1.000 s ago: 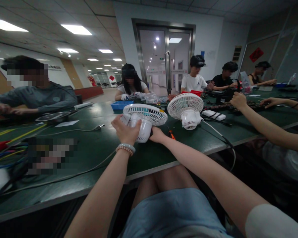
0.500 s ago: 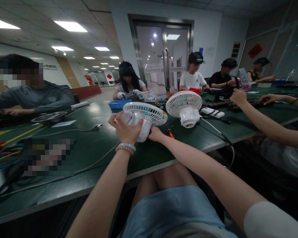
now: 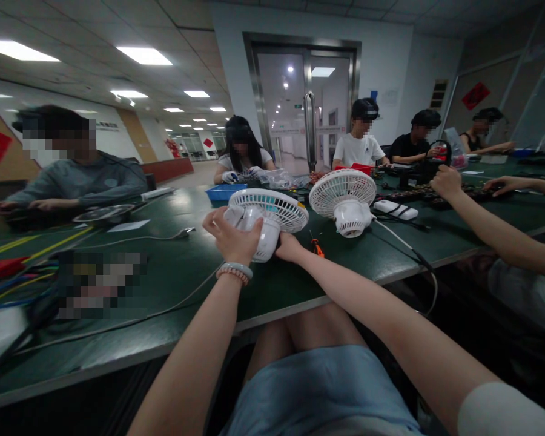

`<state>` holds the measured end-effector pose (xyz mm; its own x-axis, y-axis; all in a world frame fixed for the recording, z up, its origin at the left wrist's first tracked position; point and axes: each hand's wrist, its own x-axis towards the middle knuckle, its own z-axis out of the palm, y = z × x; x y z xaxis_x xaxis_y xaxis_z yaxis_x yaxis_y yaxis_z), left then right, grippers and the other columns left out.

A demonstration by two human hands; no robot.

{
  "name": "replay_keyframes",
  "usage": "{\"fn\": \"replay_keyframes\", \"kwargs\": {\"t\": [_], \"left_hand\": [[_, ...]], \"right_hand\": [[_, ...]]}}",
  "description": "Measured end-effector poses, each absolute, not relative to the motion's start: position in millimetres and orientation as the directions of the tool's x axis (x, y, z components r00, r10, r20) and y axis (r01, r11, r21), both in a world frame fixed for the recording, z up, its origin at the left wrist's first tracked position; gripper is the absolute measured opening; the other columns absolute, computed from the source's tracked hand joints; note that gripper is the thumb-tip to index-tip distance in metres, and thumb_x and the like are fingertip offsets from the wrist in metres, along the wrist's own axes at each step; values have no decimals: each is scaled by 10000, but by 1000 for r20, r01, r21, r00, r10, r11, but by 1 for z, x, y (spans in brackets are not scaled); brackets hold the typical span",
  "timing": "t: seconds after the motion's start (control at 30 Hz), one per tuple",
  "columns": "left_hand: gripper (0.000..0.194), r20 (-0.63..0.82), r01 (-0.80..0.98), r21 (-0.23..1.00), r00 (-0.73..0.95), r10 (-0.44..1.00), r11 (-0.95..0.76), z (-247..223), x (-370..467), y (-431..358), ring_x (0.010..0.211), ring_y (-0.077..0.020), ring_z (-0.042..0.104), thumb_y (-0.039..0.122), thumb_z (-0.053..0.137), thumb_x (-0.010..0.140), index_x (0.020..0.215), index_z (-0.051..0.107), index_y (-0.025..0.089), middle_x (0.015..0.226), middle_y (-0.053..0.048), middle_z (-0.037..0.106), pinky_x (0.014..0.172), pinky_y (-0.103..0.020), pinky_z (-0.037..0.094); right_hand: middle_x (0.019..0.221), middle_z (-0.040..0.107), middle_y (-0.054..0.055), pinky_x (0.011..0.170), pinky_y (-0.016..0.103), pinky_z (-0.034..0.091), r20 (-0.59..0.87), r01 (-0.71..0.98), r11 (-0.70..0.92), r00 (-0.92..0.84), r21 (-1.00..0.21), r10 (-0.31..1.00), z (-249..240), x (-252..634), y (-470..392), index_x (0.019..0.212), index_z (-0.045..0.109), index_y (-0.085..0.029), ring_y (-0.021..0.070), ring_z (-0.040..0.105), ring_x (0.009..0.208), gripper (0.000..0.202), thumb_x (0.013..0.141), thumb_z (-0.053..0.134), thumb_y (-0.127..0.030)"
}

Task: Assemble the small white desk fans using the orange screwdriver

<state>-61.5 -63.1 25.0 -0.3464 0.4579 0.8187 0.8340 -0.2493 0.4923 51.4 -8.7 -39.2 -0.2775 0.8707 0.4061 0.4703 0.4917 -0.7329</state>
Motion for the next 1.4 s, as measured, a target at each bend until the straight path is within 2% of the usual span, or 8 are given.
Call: {"fn": "replay_keyframes", "kwargs": {"t": [0.3, 0.43, 0.6, 0.83, 1.0, 1.13, 1.23, 1.4], "left_hand": [[679, 811, 819, 522, -391, 435, -239, 19, -72, -53, 1185, -286, 338, 392, 684, 600, 1153, 342, 195, 1215, -117, 298, 948, -467, 399], [678, 793, 806, 549, -419, 442, -222, 15, -79, -47, 1193, -289, 330, 411, 679, 609, 1154, 339, 194, 1200, -117, 322, 948, -470, 386], [686, 733, 739, 640, -504, 457, -212, 8, -94, -32, 1145, -269, 402, 447, 679, 603, 1149, 344, 202, 1187, -113, 359, 960, -450, 380], [738, 497, 533, 839, -667, 555, -110, -7, -121, -10, 1089, -265, 479, 545, 650, 600, 1152, 309, 194, 1180, -143, 390, 949, -447, 385], [757, 289, 337, 941, -735, 614, -39, -17, -128, 2, 1004, -247, 539, 601, 621, 596, 1150, 260, 233, 1196, -159, 388, 847, -442, 448], [685, 148, 186, 982, -747, 648, -10, -19, -128, 6, 987, -233, 539, 564, 601, 635, 1135, 250, 254, 1211, -157, 385, 756, -410, 488], [684, 156, 193, 981, -758, 634, -10, -18, -125, 7, 995, -232, 531, 548, 624, 622, 1124, 272, 246, 1212, -153, 385, 772, -401, 484], [682, 317, 336, 938, -745, 587, -80, -15, -117, 4, 1030, -240, 511, 492, 664, 612, 1121, 309, 210, 1181, -141, 405, 884, -424, 428]], "right_hand": [[1120, 596, 162, 863, 356, 465, 368, 539, 452, -264, -711, 892, -38, 51, -9, 1135, 500, -96, 287, 564, 1037, 546, 603, 616, -131], [1116, 598, 141, 865, 350, 462, 381, 539, 465, -267, -702, 885, -42, 49, -5, 1122, 495, -116, 271, 563, 1041, 538, 599, 621, -140], [1095, 617, 98, 871, 325, 455, 448, 495, 531, -286, -688, 847, -44, 48, -2, 1099, 498, -152, 237, 576, 1022, 478, 636, 612, -183], [1094, 621, 99, 879, 314, 447, 525, 465, 608, -310, -643, 793, -41, 48, -10, 1122, 520, -140, 226, 579, 1017, 449, 683, 558, -219], [1116, 612, 97, 899, 290, 430, 543, 445, 613, -290, -653, 788, -39, 51, -12, 1185, 497, -127, 204, 572, 1025, 514, 680, 559, -203], [1062, 633, 79, 866, 270, 444, 548, 449, 595, -246, -667, 800, -38, 51, -10, 1175, 512, -146, 171, 599, 938, 451, 726, 507, -184], [1057, 636, 68, 859, 266, 444, 550, 453, 581, -214, -676, 807, -37, 51, -10, 1140, 539, -163, 162, 597, 927, 385, 762, 489, -215], [981, 654, 65, 834, 288, 451, 531, 504, 524, -146, -686, 835, -33, 52, -12, 1078, 561, -162, 176, 600, 899, 340, 749, 490, -213]]}}
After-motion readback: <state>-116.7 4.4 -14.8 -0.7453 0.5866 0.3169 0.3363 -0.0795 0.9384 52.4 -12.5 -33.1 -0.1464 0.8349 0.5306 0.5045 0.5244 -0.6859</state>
